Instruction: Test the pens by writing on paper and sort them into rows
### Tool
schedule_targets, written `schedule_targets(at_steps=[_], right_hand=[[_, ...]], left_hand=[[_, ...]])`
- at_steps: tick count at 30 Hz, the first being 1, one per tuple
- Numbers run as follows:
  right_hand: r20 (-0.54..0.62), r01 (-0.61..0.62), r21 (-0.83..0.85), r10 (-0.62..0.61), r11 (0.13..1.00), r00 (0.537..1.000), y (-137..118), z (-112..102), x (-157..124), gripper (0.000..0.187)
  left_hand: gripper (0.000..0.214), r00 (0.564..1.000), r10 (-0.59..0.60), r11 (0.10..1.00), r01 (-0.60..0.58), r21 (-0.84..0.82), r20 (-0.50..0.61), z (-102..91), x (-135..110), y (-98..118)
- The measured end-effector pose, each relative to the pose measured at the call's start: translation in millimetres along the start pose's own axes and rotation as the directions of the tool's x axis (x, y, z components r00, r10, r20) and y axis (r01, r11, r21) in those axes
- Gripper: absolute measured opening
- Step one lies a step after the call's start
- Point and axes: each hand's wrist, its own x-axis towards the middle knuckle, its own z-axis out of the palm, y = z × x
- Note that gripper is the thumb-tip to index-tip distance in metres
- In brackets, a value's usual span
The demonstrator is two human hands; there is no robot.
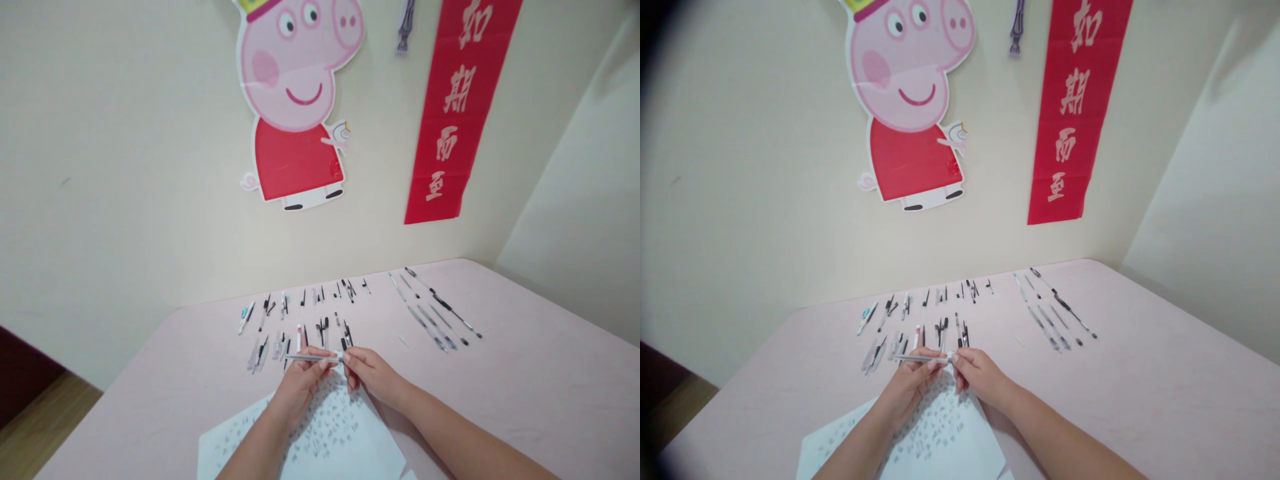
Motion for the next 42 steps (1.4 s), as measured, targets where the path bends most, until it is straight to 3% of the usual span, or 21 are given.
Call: schedule_targets(at_steps=[8,17,24,30,34,37,42], right_hand=[[-0.041,0.128,-0.142,-0.135,0.982,0.99,0,-3,-1,0.041],[-0.023,0.1,-0.078,-0.102,0.992,0.995,5,-3,2,0.046],[-0.018,0.148,-0.206,-0.155,0.967,0.988,4,-4,0,0.044],[-0.021,0.281,-0.522,-0.341,0.805,0.94,-6,-6,-7,0.023],[0.062,0.352,-0.65,-0.414,0.674,0.908,-7,-6,-11,0.035],[0.106,0.406,-0.692,-0.473,0.597,0.875,-2,-7,-10,0.045],[0.114,0.409,-0.734,-0.496,0.542,0.861,3,-7,-8,0.057]], left_hand=[[0.016,0.999,-0.012,1.0,0.012,0.003,-0.03,3.1,0,2],[0.016,1.0,-0.004,1.0,0.004,0.001,-0.001,2.2,-1,1],[0.021,0.996,-0.048,0.998,0.045,-0.037,-0.071,4.5,1,5],[0.024,0.998,-0.053,0.996,0.051,-0.071,-0.04,6.9,0,6],[0.025,0.998,-0.062,0.998,0.062,0.009,-0.013,7.4,0,4],[0.026,0.999,-0.047,0.986,0.045,0.163,0.008,7.6,-1,0],[0.026,0.994,-0.011,0.921,-0.032,0.388,0.109,9.8,-6,-2]])
